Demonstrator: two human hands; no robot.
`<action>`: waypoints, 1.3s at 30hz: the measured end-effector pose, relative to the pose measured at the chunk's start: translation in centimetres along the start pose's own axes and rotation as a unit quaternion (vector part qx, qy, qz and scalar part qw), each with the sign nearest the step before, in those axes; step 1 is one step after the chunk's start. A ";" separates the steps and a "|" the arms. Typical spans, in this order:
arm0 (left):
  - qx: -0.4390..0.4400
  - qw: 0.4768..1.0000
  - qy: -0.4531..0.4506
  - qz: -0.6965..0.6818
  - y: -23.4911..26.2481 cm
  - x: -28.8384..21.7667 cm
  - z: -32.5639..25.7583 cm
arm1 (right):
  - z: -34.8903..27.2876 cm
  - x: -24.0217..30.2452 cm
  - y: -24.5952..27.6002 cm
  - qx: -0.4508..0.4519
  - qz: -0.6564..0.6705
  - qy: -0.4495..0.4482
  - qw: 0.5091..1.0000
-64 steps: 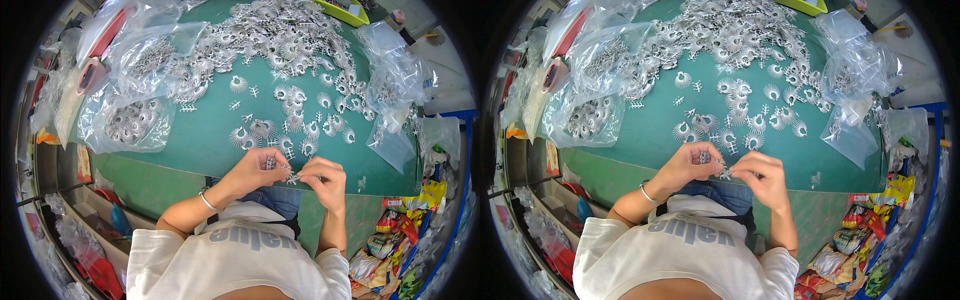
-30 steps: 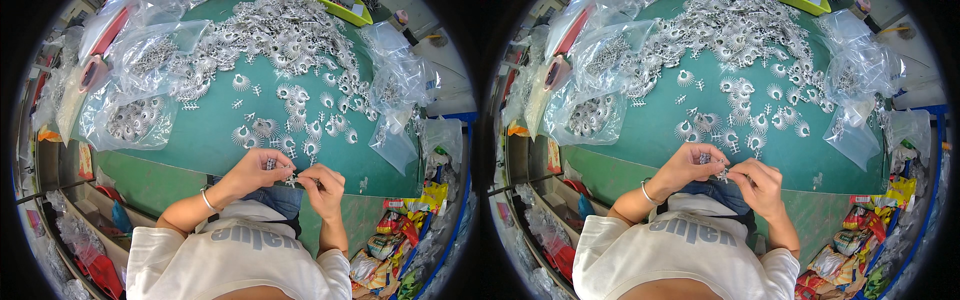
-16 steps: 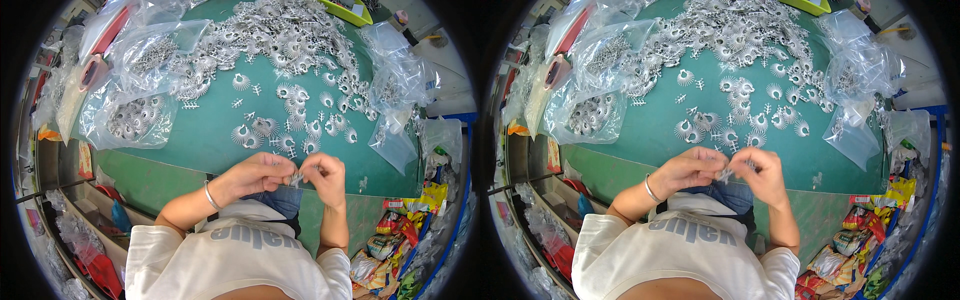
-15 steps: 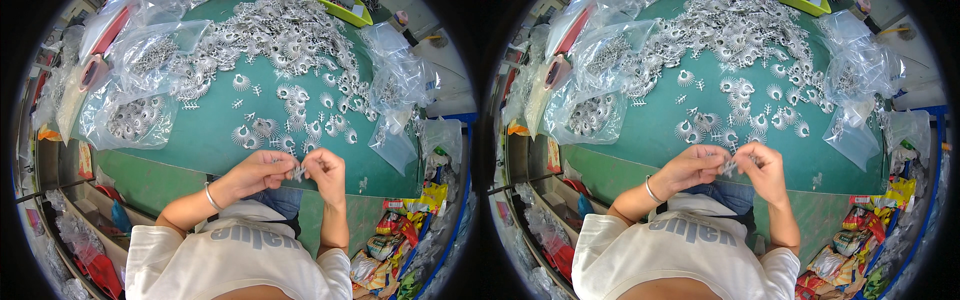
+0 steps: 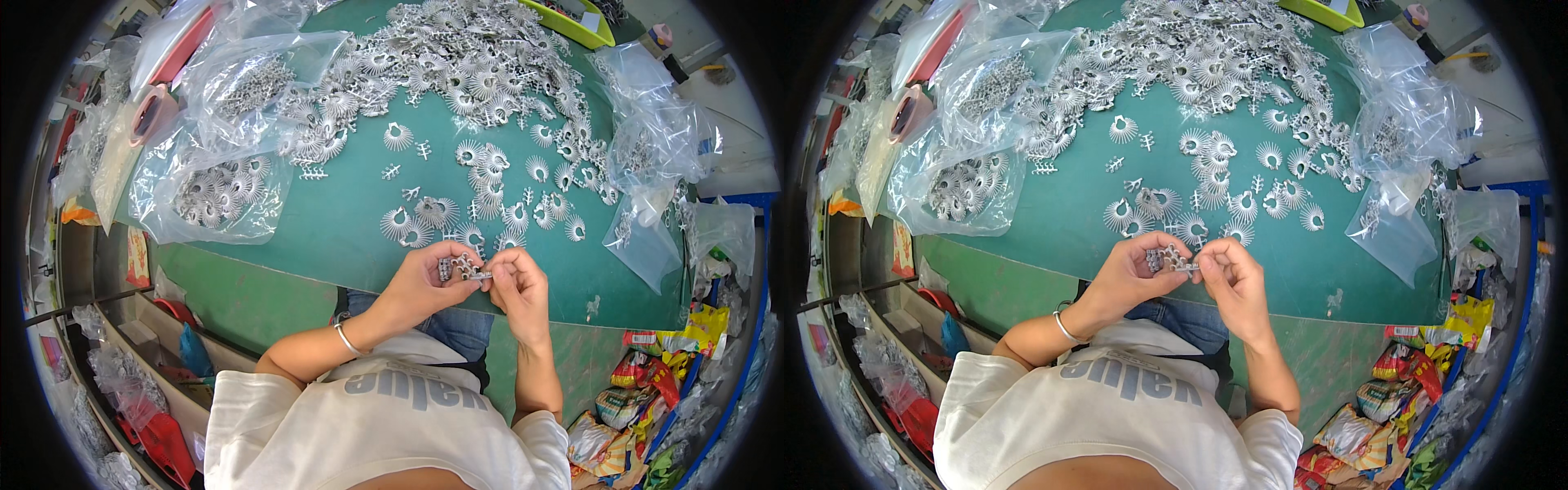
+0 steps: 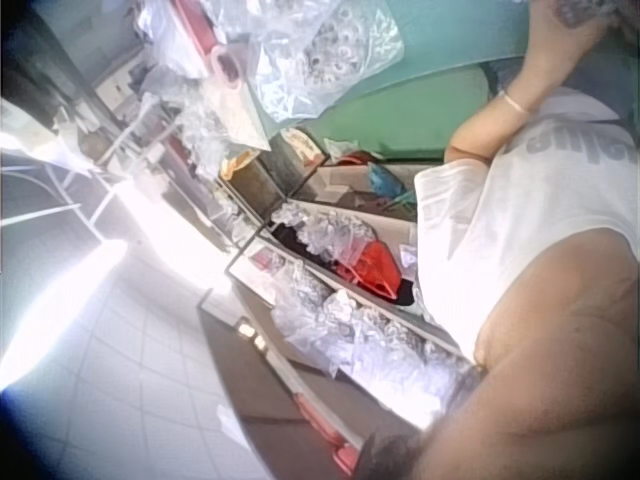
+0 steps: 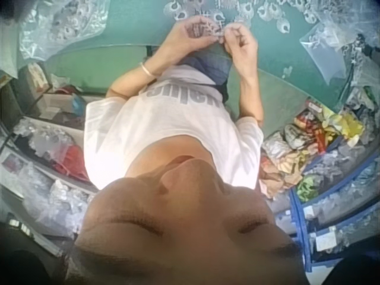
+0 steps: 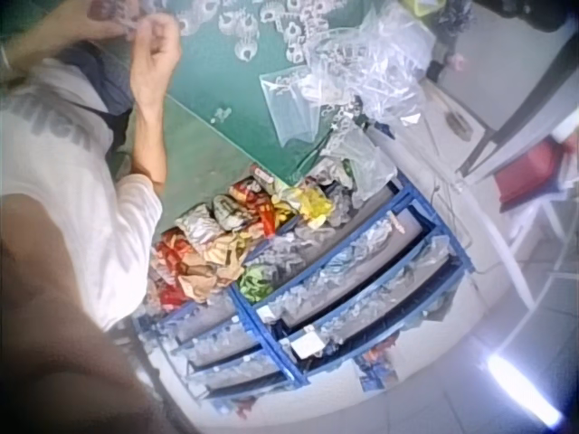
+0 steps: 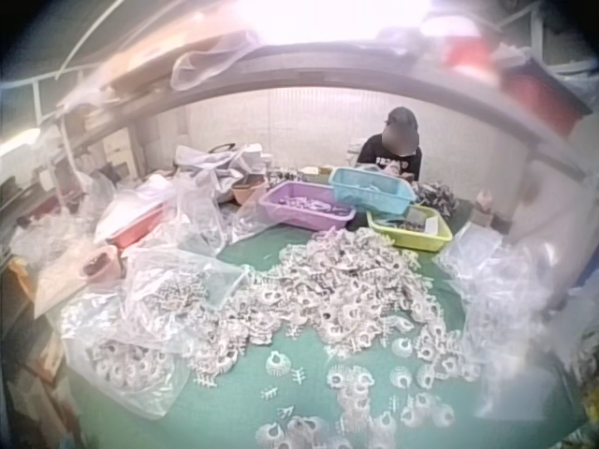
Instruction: The person assembles small silver-colored metal components by hand, joining them together and gathering them on a green table surface.
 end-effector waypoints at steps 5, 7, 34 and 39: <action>-0.004 0.998 0.028 0.047 0.5 -0.3 -0.2 | 0.0 -0.5 -0.2 0.035 0.049 -0.079 0.995; 0.008 0.995 0.020 0.095 0.1 -1.1 -0.5 | -0.1 -0.7 0.1 0.038 0.034 -0.065 0.997; -0.020 0.973 -0.059 0.221 0.7 -1.0 -0.4 | 0.2 2.5 12.1 0.000 -0.321 -0.047 0.946; -0.013 0.975 -0.044 0.216 0.2 -1.2 -0.6 | 0.8 1.9 13.0 0.040 -0.203 -0.079 0.975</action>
Point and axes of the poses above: each hand's wrist, its own z-axis towards the middle knuckle, its own y-axis out of the back of the hand, x = y × z, the point moved 7 cm from there along z, towards the middle knuckle, and after that the axes turned 2 degrees about -z, right-handed, at the moved point
